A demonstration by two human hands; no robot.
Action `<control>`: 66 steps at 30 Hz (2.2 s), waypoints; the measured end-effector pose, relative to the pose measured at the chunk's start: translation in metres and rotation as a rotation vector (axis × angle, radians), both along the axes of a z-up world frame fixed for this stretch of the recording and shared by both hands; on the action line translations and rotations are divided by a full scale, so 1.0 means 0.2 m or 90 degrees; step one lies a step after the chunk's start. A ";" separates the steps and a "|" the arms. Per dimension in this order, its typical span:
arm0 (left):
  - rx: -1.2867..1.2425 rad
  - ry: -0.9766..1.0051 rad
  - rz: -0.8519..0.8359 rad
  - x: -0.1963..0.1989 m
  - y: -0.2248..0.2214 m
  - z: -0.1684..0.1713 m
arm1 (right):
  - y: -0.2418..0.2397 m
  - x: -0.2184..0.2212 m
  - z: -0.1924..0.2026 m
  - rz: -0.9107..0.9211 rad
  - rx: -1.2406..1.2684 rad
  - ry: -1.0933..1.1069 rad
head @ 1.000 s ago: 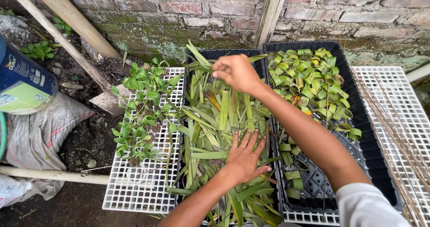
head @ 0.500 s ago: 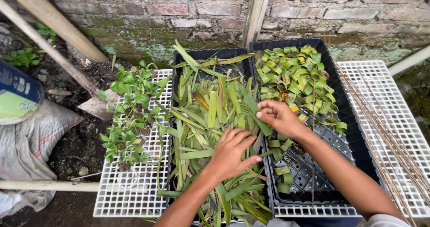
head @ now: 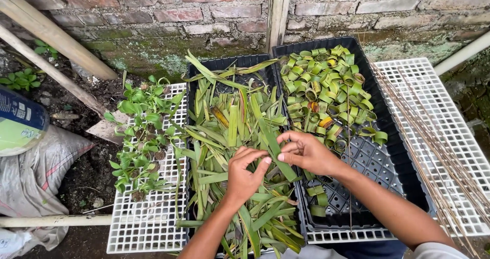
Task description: A person is folding long green leaves and threading them onto thin wooden skewers to create leaf skewers.
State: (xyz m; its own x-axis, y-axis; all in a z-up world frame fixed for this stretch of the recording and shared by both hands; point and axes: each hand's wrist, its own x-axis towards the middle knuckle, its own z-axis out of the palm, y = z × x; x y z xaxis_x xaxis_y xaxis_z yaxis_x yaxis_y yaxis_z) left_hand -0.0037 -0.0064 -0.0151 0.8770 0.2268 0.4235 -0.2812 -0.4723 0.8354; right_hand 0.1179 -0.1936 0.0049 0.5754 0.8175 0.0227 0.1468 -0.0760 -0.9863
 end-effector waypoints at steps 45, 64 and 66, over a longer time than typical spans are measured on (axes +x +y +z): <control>0.498 0.494 -0.062 1.12 0.36 0.11 | -0.62 0.18 -0.16 -0.160 -0.182 -0.093; 0.283 0.351 -0.161 0.67 0.52 0.44 | -0.57 0.13 -0.04 -0.088 -0.248 -0.150; 0.370 0.416 -0.108 0.69 0.39 0.36 | -0.55 0.12 -0.04 -0.082 -0.259 -0.141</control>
State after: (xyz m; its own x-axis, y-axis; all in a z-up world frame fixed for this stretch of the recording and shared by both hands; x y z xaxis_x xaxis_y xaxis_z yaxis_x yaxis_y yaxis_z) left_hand 0.1341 0.0713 0.0570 0.9858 -0.0232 -0.1662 0.0631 -0.8665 0.4951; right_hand 0.1411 -0.3042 -0.0033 0.6900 0.7080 -0.1502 0.3143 -0.4801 -0.8190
